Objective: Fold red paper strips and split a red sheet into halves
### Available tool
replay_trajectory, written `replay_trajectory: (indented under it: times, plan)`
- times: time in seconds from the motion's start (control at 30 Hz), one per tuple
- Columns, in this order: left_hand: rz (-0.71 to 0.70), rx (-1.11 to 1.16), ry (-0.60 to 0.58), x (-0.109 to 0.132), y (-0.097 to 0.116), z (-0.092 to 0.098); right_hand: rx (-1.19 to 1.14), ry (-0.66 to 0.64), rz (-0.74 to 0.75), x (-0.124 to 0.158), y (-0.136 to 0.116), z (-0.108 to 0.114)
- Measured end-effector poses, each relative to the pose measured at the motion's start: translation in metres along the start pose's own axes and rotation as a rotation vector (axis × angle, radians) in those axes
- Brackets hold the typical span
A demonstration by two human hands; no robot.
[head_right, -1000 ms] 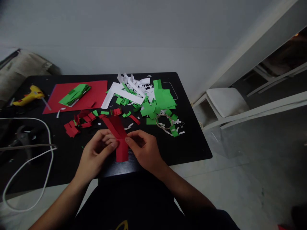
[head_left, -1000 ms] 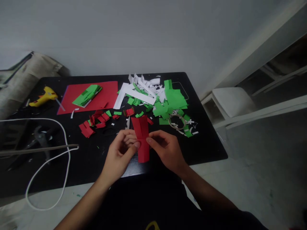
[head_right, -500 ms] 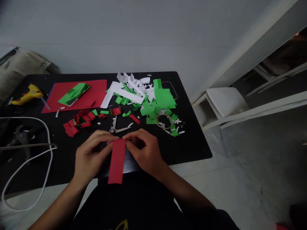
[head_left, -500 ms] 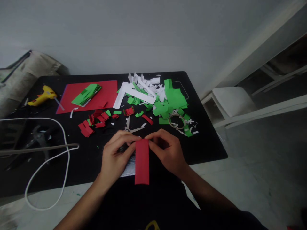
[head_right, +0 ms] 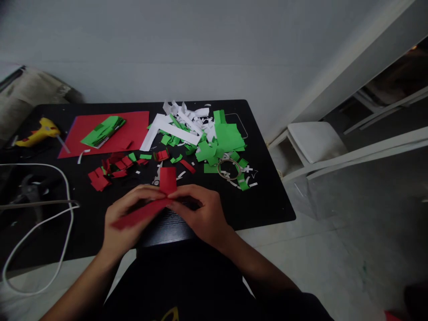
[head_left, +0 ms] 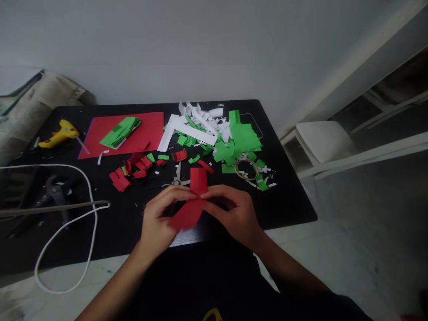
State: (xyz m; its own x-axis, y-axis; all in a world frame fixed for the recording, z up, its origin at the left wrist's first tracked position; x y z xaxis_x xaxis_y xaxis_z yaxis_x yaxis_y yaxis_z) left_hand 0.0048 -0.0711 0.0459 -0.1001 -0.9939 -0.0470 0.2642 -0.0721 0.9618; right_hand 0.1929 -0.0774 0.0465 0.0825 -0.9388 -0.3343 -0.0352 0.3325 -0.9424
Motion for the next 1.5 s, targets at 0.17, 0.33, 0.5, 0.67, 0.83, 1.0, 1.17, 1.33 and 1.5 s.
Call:
replay_trajectory:
  times: [0.17, 0.33, 0.5, 0.67, 0.83, 1.0, 1.17, 1.33, 1.5]
  plan:
    - [0.075, -0.015, 0.072, 0.002, -0.002, -0.004, 0.011, 0.053, -0.069, 0.001, 0.002, -0.003]
    - [0.176, 0.185, 0.148, 0.003, -0.003, -0.013, -0.069, 0.129, -0.115, 0.002, 0.004, -0.007]
    - [0.210, 0.249, 0.155, 0.002, -0.004, -0.015, -0.046, 0.137, -0.093, 0.000, 0.000, -0.009]
    - [0.168, 0.203, 0.147, -0.001, -0.002, 0.004, 0.031, 0.041, 0.001, -0.003, -0.003, -0.004]
    - [0.168, 0.001, 0.043, -0.004, -0.004, 0.020, 0.020, 0.043, -0.036, -0.002, 0.002, -0.002]
    - [0.214, -0.114, 0.023, -0.003, -0.004, 0.016, -0.010, 0.100, -0.055, -0.002, 0.004, -0.004]
    - [0.248, -0.056, 0.136, 0.000, -0.008, 0.008, 0.001, 0.115, -0.087, -0.002, 0.004, -0.005]
    - [0.200, 0.087, 0.124, 0.002, -0.009, 0.006, 0.013, 0.133, -0.069, -0.003, 0.004, -0.003]
    - [0.090, -0.020, 0.026, 0.001, -0.006, 0.008, 0.044, 0.124, -0.036, -0.003, 0.005, -0.002]
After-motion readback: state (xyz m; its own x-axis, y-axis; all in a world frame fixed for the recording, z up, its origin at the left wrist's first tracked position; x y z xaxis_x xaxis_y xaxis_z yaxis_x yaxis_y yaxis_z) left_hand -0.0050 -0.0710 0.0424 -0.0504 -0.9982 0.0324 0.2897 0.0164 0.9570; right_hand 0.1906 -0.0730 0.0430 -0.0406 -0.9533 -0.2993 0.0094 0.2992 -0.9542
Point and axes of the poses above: each hand's wrist, its own x-axis away from the middle knuckle, its own z-axis out of the back of the hand, y = z × x, the point moved 1 cm from there along -x, towards the middle knuckle, and after that the axes turned 14 degrees about z, right-handed, at the moved point
